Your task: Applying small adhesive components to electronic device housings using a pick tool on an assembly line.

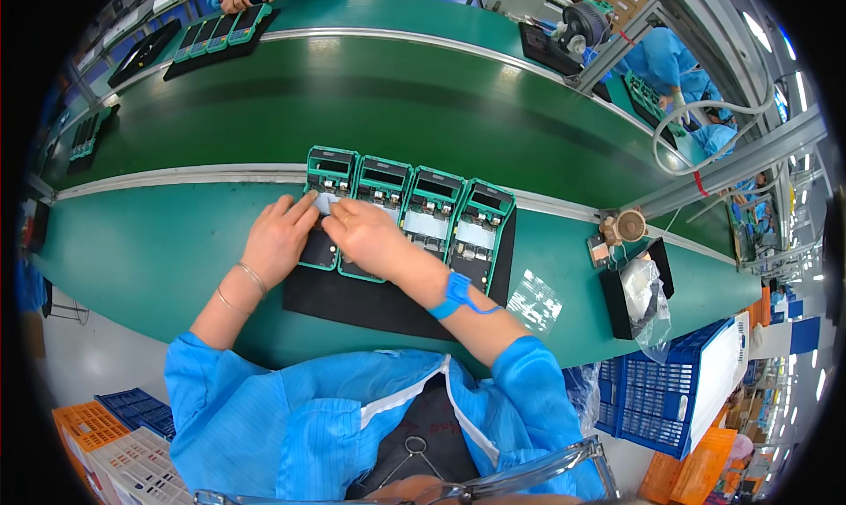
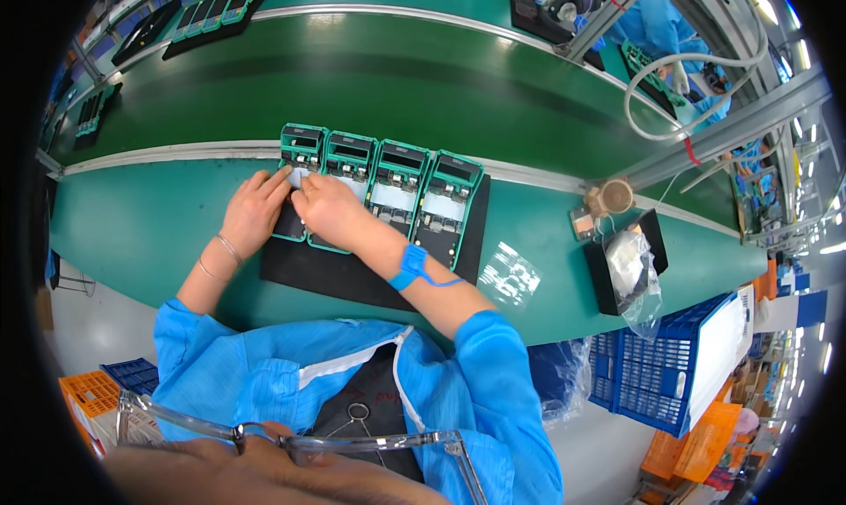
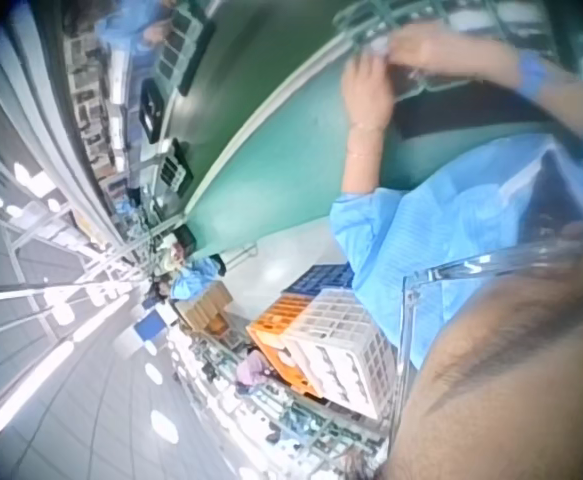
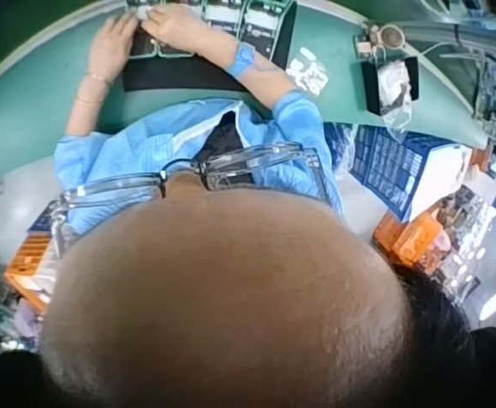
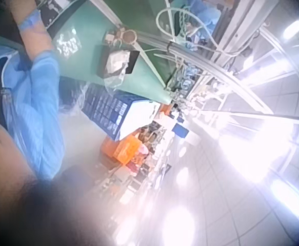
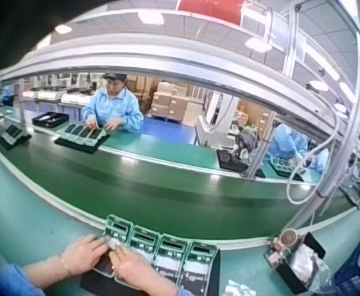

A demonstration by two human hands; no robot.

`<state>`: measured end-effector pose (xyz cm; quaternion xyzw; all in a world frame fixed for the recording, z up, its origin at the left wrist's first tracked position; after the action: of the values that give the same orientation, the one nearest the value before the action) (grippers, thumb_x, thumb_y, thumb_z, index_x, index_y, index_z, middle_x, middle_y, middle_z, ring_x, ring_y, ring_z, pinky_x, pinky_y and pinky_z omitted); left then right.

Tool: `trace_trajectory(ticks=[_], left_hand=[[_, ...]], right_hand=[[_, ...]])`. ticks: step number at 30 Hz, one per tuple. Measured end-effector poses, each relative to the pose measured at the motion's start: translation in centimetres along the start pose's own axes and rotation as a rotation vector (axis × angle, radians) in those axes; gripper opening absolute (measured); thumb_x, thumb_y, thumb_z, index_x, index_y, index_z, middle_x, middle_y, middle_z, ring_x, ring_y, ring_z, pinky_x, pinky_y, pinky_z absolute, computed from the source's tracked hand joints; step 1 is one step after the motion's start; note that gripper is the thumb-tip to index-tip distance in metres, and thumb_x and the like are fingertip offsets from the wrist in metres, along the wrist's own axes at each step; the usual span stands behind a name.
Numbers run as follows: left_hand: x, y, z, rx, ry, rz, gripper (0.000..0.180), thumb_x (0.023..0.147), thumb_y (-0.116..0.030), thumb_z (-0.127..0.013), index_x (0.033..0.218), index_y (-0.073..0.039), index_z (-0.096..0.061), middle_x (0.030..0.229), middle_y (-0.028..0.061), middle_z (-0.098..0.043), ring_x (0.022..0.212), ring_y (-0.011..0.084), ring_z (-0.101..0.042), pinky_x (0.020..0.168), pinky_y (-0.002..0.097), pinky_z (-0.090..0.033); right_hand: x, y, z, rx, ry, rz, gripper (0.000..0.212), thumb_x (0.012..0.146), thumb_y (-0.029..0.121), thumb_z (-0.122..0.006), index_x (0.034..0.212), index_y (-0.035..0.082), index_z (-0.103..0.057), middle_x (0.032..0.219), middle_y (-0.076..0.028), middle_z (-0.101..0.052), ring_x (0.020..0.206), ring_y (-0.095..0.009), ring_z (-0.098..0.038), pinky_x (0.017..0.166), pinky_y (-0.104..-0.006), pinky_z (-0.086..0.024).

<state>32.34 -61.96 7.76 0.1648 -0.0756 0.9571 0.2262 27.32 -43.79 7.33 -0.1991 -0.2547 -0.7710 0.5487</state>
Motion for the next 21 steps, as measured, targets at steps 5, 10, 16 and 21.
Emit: trace_trajectory(ticks=[5,10,16,21], left_hand=[[-0.7,-0.3,-0.2,0.144,-0.008,0.000,0.033,0.086,-0.005,-0.067,0.119,-0.004,-0.063,0.143,0.0113,-0.063,0.113,0.0325,-0.060,0.098,0.0430,-0.053],[-0.9,-0.3,0.0,0.028,-0.108,0.021,0.035,0.086,-0.003,-0.069,0.121,-0.003,-0.064,0.140,0.0125,-0.063,0.117,0.0342,-0.060,0.100,0.0458,-0.053],[-2.3,-7.7,0.9,-0.240,-0.018,-0.262,0.056,0.084,-0.027,-0.081,0.135,-0.009,-0.064,0.152,0.0138,-0.056,0.143,0.0400,-0.049,0.118,0.0592,-0.038],[-2.4,-11.3,-0.9,-0.186,0.227,-0.400,0.065,0.084,-0.050,-0.079,0.144,-0.030,-0.063,0.167,0.0073,-0.041,0.158,0.0364,-0.031,0.127,0.0628,-0.021]], right_hand=[[-5.3,-0.8,10.0,0.066,-0.210,-0.101,0.033,0.077,-0.001,-0.078,0.109,0.002,-0.072,0.117,-0.019,-0.075,0.109,-0.038,-0.073,0.093,-0.0439,-0.061],[-18.2,-1.9,18.7,0.211,-0.461,-0.775,0.020,0.101,-0.001,-0.063,0.118,-0.006,-0.073,0.118,-0.019,-0.077,0.111,-0.029,-0.074,0.096,-0.0368,-0.060],[-28.3,-1.2,18.1,0.398,-0.647,-1.138,0.026,0.109,0.007,-0.057,0.122,-0.011,-0.070,0.117,-0.022,-0.075,0.112,-0.029,-0.074,0.098,-0.0326,-0.059],[-29.2,-0.6,17.0,0.443,-0.691,-1.145,0.023,0.108,0.005,-0.059,0.119,-0.009,-0.072,0.116,-0.018,-0.077,0.109,-0.023,-0.074,0.097,-0.0318,-0.058]])
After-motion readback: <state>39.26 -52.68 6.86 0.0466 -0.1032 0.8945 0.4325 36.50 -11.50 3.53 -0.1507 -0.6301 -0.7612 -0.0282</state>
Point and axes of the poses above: each hand's wrist, its own x-axis towards the middle knuckle, its own z-axis out of the back of the hand, y = z × x, the point moved 3 cm from there along x, towards the middle knuckle
